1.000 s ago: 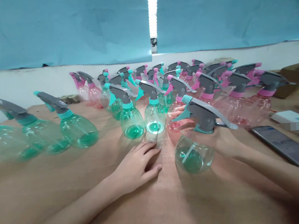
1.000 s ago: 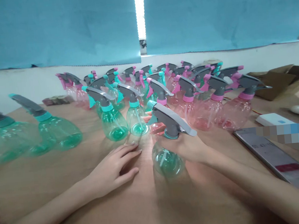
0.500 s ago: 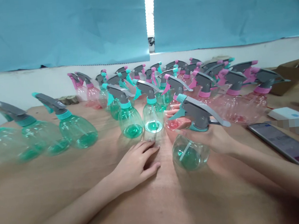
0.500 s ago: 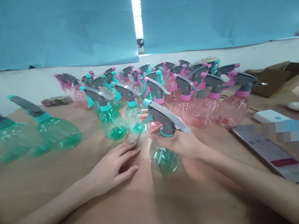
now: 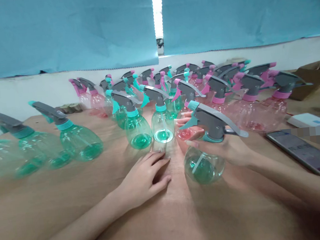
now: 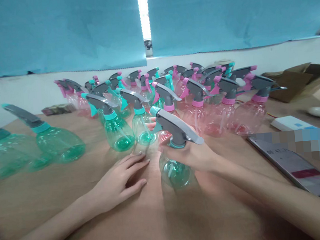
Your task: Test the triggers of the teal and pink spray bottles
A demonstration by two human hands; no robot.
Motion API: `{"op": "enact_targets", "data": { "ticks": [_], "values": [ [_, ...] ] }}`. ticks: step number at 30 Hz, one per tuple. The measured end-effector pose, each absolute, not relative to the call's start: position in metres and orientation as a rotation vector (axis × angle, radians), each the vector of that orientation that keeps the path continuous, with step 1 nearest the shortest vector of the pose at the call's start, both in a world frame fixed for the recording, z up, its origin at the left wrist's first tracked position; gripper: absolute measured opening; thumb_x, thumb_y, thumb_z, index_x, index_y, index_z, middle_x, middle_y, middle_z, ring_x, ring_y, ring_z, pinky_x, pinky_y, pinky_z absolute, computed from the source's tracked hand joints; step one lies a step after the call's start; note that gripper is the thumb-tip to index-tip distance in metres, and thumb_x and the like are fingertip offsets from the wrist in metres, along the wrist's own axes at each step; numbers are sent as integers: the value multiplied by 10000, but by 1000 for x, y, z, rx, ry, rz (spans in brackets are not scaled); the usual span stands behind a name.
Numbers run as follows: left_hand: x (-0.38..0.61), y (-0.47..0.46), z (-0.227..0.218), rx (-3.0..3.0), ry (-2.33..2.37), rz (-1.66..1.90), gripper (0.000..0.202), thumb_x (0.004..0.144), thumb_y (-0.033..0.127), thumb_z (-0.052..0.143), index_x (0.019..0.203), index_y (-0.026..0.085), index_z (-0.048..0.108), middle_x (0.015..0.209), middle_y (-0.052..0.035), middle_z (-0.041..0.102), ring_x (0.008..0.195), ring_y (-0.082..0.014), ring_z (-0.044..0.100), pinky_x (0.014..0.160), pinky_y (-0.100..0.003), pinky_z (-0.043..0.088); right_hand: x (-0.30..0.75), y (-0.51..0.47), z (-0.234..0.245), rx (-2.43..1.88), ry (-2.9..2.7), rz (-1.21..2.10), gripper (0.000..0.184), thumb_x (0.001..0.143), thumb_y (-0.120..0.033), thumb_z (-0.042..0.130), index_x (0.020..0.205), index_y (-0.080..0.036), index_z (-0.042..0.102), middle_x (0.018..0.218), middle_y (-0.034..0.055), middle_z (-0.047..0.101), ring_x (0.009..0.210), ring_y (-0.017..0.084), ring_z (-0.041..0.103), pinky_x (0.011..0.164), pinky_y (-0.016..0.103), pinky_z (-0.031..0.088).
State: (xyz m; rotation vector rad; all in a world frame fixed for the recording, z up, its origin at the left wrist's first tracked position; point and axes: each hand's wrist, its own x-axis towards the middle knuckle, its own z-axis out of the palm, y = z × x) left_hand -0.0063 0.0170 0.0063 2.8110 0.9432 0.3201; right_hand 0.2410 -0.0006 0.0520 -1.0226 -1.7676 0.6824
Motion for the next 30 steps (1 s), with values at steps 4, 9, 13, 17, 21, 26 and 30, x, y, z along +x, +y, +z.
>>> {"op": "enact_targets", "data": {
  "ticks": [4, 9, 13, 17, 21, 26, 30],
  "values": [
    [-7, 18, 6, 2811, 942, 315, 430, 937, 385, 513, 1307, 168, 534, 1383, -125, 495, 1286, -305, 421, 1048, -480, 359, 240, 0, 55, -1049, -1750, 674, 50, 777, -264, 652, 763, -250, 606, 880, -14, 688, 823, 186, 659, 839, 391, 525],
    [-7, 18, 6, 2806, 940, 315, 429, 933, 372, 522, 1308, 164, 534, 1373, -125, 504, 1282, -301, 426, 1047, -475, 362, 235, -8, 58, -1033, -1790, 799, 56, 810, -312, 628, 839, -265, 617, 914, -6, 695, 881, 202, 669, 876, 383, 524],
    [-7, 17, 5, 2809, 928, 342, 420, 928, 369, 525, 1295, 164, 542, 1368, -126, 507, 1275, -304, 435, 1047, -477, 362, 229, -17, 60, -1082, -1829, 848, 87, 819, -341, 606, 822, -257, 627, 841, 3, 693, 833, 205, 677, 831, 374, 546],
    [-7, 18, 3, 2817, 924, 356, 415, 930, 370, 519, 1293, 170, 542, 1367, -124, 508, 1272, -305, 439, 1046, -480, 363, 226, -19, 62, -1090, -1836, 796, 86, 813, -323, 591, 796, -251, 635, 814, 11, 699, 793, 207, 680, 731, 363, 571],
    [-7, 18, 3, 2822, 921, 347, 416, 931, 373, 519, 1293, 168, 544, 1364, -124, 508, 1272, -303, 438, 1049, -481, 360, 226, -17, 61, -1099, -1838, 731, 67, 779, -281, 609, 820, -246, 649, 829, 14, 715, 762, 193, 687, 696, 338, 578],
    [-7, 18, 2, 2815, 931, 342, 417, 933, 374, 518, 1294, 167, 545, 1365, -124, 509, 1273, -302, 437, 1046, -485, 365, 226, -16, 61, -1108, -1837, 724, 72, 786, -304, 615, 818, -246, 643, 852, 20, 714, 779, 199, 684, 724, 357, 575],
    [-7, 18, 2, 2814, 932, 351, 429, 932, 370, 517, 1308, 163, 535, 1372, -128, 503, 1279, -304, 433, 1053, -489, 356, 226, -16, 61, -1037, -1867, 803, 91, 833, -291, 580, 888, -266, 649, 928, 9, 714, 796, 189, 686, 788, 374, 561]
  ]
}}
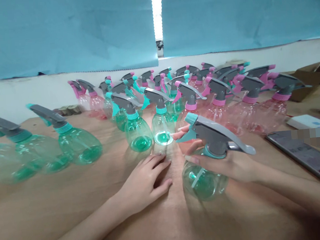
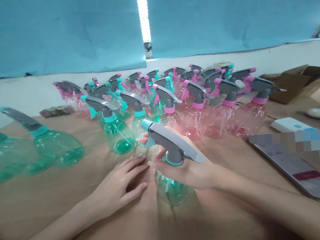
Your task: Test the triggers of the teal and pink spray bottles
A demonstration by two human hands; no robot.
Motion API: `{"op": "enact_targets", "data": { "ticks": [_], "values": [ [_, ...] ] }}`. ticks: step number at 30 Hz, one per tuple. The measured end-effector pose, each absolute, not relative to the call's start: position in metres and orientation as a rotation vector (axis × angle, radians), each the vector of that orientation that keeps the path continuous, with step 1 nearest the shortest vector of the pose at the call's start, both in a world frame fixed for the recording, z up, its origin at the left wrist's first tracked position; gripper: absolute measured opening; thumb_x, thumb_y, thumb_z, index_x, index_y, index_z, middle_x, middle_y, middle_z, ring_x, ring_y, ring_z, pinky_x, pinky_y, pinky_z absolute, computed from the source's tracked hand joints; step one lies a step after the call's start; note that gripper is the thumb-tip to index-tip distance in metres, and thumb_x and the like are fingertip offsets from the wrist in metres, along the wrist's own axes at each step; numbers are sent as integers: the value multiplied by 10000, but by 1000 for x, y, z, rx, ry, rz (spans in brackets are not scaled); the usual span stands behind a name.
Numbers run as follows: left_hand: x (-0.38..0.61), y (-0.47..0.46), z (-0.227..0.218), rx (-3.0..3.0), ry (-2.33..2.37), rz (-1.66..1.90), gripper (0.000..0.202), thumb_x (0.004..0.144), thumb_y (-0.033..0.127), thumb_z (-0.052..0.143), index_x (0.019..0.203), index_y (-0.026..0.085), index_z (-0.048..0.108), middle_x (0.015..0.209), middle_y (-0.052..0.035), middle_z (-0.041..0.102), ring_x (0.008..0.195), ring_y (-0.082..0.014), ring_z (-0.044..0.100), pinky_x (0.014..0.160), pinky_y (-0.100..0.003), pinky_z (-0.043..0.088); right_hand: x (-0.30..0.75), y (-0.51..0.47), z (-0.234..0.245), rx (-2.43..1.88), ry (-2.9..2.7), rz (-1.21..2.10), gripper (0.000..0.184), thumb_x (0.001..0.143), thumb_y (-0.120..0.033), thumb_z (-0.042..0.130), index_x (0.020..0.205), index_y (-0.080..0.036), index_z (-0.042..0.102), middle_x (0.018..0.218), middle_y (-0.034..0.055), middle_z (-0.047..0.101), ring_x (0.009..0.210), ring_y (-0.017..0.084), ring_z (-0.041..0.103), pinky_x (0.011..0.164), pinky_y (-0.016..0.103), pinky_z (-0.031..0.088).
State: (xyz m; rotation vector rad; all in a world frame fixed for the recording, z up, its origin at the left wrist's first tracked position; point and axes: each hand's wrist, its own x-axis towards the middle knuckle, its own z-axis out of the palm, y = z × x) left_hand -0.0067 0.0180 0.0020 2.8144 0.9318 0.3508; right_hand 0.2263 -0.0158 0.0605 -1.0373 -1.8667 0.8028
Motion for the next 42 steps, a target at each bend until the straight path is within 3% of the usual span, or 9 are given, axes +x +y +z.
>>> {"op": "enact_targets", "data": {
  "ticks": [5, 18, 24, 29, 37, 42],
  "values": [
    [-7, 18, 2, 2811, 936, 346, 428, 931, 366, 515, 1310, 168, 537, 1364, -124, 514, 1278, -305, 437, 1048, -491, 365, 227, -17, 60, -1035, -1877, 786, 129, 822, -217, 557, 906, -271, 640, 910, 1, 712, 815, 181, 688, 747, 331, 571],
    [-6, 17, 1, 2812, 932, 376, 411, 926, 332, 515, 1313, 194, 531, 1387, -109, 500, 1283, -306, 437, 1052, -489, 364, 223, -19, 67, -1097, -1839, 737, 103, 771, -245, 547, 864, -240, 592, 862, 24, 687, 711, 163, 672, 644, 284, 585],
    [-6, 16, 2, 2799, 942, 378, 396, 924, 338, 518, 1286, 183, 553, 1373, -121, 510, 1281, -316, 437, 1051, -498, 362, 226, -16, 66, -1044, -1906, 825, 77, 825, -247, 527, 845, -255, 601, 794, -5, 684, 780, 175, 682, 702, 320, 584],
    [-4, 14, 2, 2792, 943, 371, 395, 923, 329, 524, 1279, 161, 554, 1355, -130, 522, 1284, -302, 430, 1049, -477, 369, 221, -16, 66, -1056, -1847, 778, 59, 814, -293, 572, 833, -251, 608, 855, 5, 704, 804, 183, 694, 733, 324, 592],
    [-3, 9, 0, 2812, 951, 409, 384, 917, 340, 539, 1247, 145, 567, 1320, -145, 544, 1265, -296, 451, 1044, -456, 370, 217, -24, 59, -1231, -1759, 599, 301, 682, -445, 733, 906, -271, 631, 830, 15, 700, 733, 226, 679, 635, 359, 591],
    [-5, 6, 0, 2831, 928, 437, 404, 927, 356, 527, 1260, 133, 564, 1314, -147, 550, 1260, -291, 455, 1039, -441, 374, 230, -41, 56, -1311, -1843, 528, 417, 729, -476, 700, 1064, -249, 602, 994, 58, 696, 927, 292, 657, 823, 476, 548]
  ]
}}
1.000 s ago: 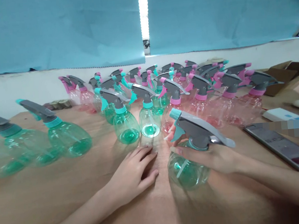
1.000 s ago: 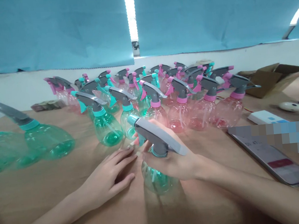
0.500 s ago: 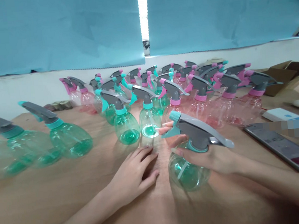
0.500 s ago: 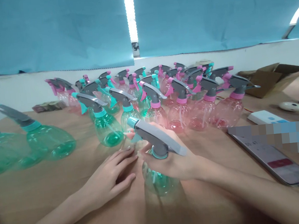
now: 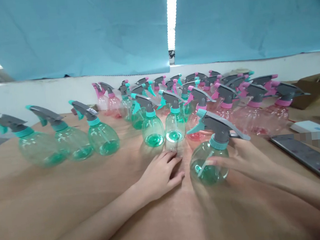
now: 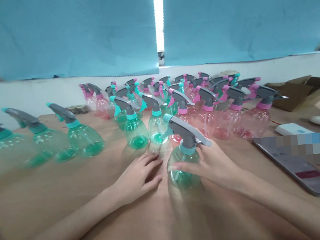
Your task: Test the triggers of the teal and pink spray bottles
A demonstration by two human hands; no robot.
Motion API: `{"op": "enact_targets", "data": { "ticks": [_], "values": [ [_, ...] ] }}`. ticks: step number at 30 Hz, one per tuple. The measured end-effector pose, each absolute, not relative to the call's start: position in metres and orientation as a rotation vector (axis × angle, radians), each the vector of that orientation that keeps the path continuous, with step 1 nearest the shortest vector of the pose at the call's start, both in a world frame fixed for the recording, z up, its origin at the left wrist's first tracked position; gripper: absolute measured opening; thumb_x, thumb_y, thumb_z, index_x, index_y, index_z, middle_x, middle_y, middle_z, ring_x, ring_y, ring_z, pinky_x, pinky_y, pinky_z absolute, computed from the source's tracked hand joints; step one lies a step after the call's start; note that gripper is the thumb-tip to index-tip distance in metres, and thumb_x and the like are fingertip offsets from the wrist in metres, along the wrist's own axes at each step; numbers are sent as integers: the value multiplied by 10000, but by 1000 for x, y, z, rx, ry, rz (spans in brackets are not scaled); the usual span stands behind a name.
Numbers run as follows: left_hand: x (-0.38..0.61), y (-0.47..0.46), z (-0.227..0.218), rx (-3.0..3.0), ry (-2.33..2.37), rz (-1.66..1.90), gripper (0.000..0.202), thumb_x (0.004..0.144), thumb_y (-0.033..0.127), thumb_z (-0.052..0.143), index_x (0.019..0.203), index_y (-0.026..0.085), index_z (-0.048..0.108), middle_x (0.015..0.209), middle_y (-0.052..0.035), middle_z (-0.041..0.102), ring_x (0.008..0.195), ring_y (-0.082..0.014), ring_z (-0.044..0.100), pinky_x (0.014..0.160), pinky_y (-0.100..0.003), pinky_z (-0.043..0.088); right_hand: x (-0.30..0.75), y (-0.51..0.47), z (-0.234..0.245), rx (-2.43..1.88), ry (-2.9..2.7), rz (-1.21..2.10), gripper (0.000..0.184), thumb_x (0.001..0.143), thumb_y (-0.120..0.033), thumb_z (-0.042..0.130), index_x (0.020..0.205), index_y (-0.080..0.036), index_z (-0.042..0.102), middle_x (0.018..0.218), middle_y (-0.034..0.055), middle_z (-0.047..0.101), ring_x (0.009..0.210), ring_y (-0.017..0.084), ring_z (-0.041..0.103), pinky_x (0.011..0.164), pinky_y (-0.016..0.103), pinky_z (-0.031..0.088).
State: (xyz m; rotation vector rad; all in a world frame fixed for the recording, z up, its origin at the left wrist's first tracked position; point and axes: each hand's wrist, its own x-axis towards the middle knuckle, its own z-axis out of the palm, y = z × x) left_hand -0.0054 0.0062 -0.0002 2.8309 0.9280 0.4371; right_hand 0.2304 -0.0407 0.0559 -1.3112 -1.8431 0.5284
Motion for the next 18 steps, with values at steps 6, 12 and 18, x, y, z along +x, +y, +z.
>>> {"op": "enact_targets", "data": {
  "ticks": [6, 12, 18],
  "values": [
    [-28, -4, 1, 2801, 941, 448, 393, 912, 342, 547, 1252, 146, 565, 1326, -135, 550, 1263, -279, 463, 1031, -430, 383, 242, -60, 54, -1420, -1881, 423, 325, 762, -448, 687, 1014, -259, 606, 1036, 75, 693, 920, 298, 668, 798, 463, 546],
    [-76, -17, 2, 2774, 1064, 474, 372, 913, 335, 548, 1244, 168, 571, 1325, -121, 559, 1228, -284, 499, 1017, -442, 397, 208, -49, 56, -1410, -1957, 306, 353, 774, -532, 639, 958, -231, 622, 898, 67, 706, 838, 285, 681, 738, 442, 550],
    [-136, -29, 5, 2728, 1305, 449, 398, 935, 353, 519, 1281, 157, 544, 1358, -118, 536, 1277, -276, 458, 1048, -447, 374, 130, -15, 57, -1236, -2049, 357, 392, 783, -542, 626, 966, -196, 605, 937, 80, 691, 869, 274, 669, 716, 419, 545]
  ]
}}
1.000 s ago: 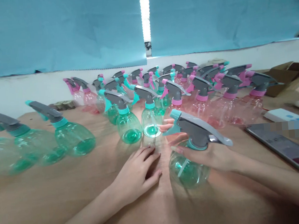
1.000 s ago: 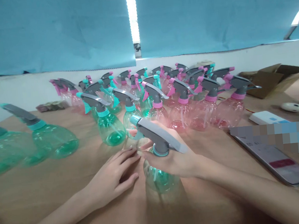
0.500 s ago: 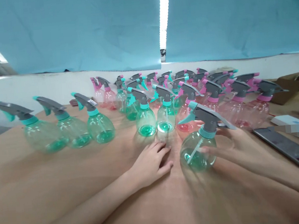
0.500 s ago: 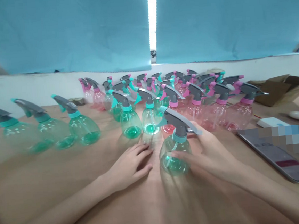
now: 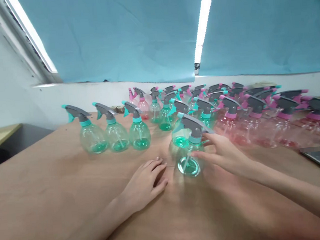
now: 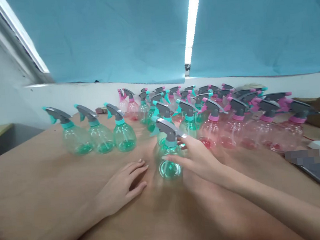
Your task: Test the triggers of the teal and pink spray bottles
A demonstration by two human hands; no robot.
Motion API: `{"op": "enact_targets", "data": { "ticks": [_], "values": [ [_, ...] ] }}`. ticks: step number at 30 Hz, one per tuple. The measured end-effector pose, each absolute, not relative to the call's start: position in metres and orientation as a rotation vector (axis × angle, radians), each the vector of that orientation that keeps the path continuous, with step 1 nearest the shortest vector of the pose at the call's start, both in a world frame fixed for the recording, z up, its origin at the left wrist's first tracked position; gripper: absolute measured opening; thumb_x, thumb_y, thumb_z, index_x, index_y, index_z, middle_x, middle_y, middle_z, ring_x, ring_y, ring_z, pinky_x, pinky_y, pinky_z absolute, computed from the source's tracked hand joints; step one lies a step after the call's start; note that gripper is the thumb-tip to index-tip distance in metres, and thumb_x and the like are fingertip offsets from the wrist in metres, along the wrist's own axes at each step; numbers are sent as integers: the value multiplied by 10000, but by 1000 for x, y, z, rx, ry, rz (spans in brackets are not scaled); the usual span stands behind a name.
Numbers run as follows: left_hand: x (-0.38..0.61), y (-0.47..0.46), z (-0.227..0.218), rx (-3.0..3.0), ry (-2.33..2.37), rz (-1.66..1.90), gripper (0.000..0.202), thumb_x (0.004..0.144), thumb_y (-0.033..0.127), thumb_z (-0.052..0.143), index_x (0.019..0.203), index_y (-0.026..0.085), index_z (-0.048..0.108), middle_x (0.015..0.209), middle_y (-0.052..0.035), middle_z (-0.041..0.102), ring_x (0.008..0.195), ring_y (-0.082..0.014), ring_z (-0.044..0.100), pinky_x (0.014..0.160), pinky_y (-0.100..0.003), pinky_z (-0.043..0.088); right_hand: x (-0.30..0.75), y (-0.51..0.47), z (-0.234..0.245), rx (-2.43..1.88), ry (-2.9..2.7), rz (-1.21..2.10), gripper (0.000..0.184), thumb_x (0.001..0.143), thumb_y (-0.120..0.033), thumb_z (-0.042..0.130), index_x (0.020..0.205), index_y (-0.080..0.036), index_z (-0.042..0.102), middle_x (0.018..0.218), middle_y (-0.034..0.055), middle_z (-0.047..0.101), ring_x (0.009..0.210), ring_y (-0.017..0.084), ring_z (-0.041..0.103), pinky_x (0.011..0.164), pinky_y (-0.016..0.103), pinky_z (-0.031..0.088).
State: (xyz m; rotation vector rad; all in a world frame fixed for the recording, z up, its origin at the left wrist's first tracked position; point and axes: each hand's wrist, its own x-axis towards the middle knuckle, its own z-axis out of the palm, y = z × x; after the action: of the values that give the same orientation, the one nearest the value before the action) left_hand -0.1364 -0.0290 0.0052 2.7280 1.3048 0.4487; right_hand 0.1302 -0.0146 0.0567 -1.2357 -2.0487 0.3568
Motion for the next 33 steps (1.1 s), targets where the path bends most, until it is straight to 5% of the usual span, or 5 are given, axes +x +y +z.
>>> {"op": "enact_targets", "data": {
  "ticks": [4, 25, 33],
  "values": [
    [-171, -34, 5, 2696, 1421, 487, 397, 942, 351, 502, 1305, 190, 518, 1360, -92, 539, 1265, -262, 476, 1043, -434, 384, 85, 15, 55, -1158, -2085, 314, 502, 810, -533, 598, 1162, -178, 550, 1050, 111, 678, 984, 292, 642, 809, 461, 522],
    [-183, -32, 4, 2709, 1379, 494, 379, 926, 321, 521, 1278, 178, 525, 1338, -103, 544, 1239, -277, 490, 1029, -448, 407, 39, 72, 57, -1336, -2029, 164, 546, 854, -470, 567, 1199, -50, 522, 1003, 205, 685, 944, 343, 658, 750, 417, 498],
    [-172, -24, 6, 2732, 1371, 407, 385, 931, 311, 505, 1281, 154, 529, 1347, -115, 536, 1259, -271, 465, 1041, -446, 388, 38, 67, 54, -1317, -1982, 118, 560, 852, -424, 592, 1272, -71, 484, 1217, 212, 623, 1110, 332, 601, 884, 447, 480]
  ]
}}
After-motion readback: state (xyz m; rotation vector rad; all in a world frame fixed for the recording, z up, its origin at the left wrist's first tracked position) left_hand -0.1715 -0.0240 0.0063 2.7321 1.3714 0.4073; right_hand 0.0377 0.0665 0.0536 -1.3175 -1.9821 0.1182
